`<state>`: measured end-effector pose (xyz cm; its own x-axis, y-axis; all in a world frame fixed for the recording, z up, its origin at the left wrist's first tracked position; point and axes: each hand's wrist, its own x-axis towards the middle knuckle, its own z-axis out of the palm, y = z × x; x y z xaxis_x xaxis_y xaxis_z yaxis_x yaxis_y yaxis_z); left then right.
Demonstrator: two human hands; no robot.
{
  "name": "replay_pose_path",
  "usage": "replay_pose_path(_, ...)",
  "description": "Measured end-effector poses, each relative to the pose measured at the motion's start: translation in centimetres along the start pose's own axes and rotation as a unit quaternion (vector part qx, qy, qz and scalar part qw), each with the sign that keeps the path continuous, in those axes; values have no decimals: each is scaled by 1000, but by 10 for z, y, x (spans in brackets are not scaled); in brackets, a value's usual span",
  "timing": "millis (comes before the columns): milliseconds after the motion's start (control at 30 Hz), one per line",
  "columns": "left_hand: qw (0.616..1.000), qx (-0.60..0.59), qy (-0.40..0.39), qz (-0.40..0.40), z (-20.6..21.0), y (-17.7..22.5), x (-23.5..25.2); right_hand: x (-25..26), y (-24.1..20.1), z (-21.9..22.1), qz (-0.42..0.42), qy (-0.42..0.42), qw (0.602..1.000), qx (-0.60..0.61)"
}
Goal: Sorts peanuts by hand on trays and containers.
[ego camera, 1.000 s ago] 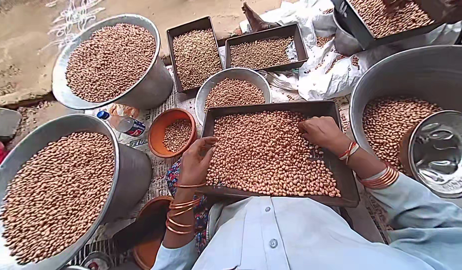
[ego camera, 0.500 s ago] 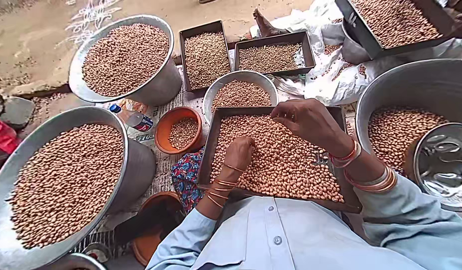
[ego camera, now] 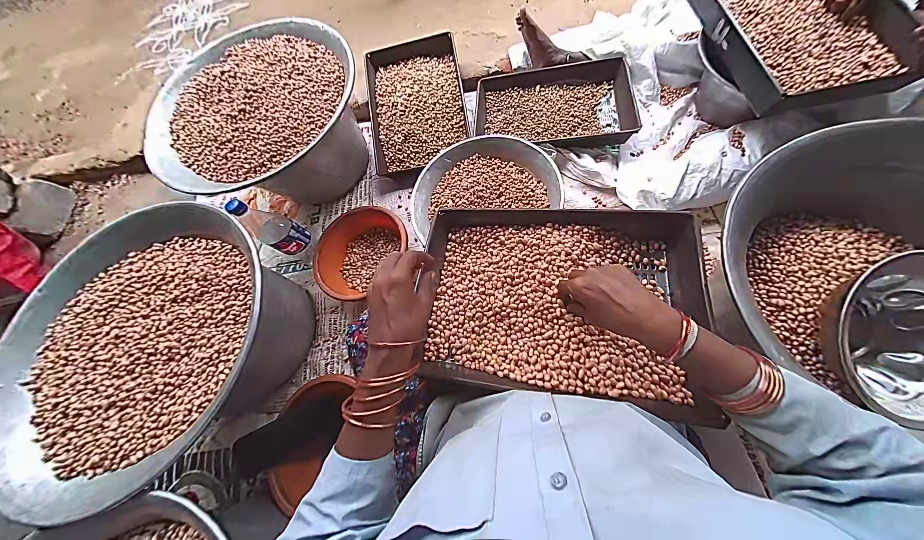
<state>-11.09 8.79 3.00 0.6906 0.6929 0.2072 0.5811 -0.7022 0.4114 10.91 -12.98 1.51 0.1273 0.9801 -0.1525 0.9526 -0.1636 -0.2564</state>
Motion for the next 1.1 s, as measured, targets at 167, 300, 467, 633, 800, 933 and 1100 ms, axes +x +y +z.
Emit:
replay_pose_path(167,964,-69,-251,49,45,52,-37,4,-4,-8,-11,-54,998,-32)
replay_pose_path(300,959,-19,-278,54,62,64,-46,11,-7,-22,-60,-3,997,-39)
replay_pose_path(467,952,-18,-299,58,56,62,-43,26,-38,-61,-142,321,920,176)
replay_pose_path(633,998,42,-8,-44,18,4,-20,18,22,-58,-6,210,964,165)
replay_pose_path(800,994,24,-94,-57,8,-9,-5,-4,79,-33,218,0,973,82)
replay_pose_path(933,932,121,-324,-113,32,17,15,-14,79,-11,265,-39,962,55)
replay_pose_path(1100,904,133,-404,-43,57,69,6,-20,40,7,198,-128,966,103)
